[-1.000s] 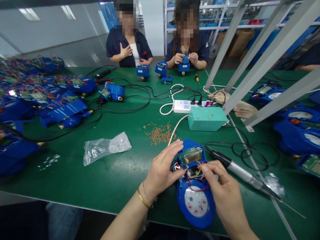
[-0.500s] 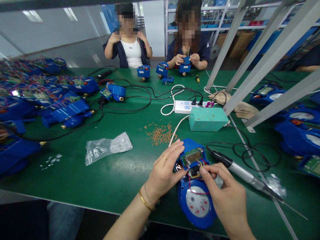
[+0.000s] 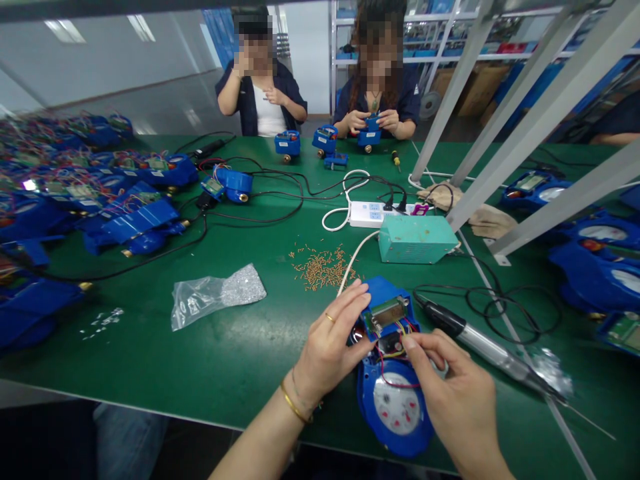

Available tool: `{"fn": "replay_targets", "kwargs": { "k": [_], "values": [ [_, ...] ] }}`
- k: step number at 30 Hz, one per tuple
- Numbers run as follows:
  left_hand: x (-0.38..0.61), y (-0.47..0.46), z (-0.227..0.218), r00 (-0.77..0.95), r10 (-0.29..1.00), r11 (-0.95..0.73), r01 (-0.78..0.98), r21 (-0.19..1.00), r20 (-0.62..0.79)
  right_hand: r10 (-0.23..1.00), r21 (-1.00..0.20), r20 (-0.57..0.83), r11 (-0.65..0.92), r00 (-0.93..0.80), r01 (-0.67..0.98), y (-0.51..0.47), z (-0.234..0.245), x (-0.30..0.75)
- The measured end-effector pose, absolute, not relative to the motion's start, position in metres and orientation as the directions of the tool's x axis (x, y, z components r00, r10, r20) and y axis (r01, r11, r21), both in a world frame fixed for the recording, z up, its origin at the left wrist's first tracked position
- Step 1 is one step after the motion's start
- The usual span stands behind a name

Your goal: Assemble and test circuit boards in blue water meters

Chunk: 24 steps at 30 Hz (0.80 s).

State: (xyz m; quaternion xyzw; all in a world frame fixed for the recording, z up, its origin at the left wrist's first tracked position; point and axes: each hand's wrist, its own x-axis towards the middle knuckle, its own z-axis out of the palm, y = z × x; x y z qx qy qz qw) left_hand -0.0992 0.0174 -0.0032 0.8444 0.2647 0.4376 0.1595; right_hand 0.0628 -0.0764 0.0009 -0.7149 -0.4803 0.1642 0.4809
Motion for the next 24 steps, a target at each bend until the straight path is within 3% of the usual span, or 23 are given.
{"fn": "replay_targets", "kwargs": {
  "k": [14, 24],
  "values": [
    [-0.099, 0.017, -0.004, 0.445, 0.62, -0.784, 0.311, 0.537, 0.646, 0.862, -0.913, 0.0, -0.206, 0.506, 0.351, -0.073, 0.0, 0.065],
    [-0.1, 0.016, -0.005, 0.443, 0.613, -0.789, 0.302, 0.535, 0.654, 0.871, -0.93, 0.044, -0.143, 0.49, 0.339, -0.067, 0.003, 0.065]
  ]
}}
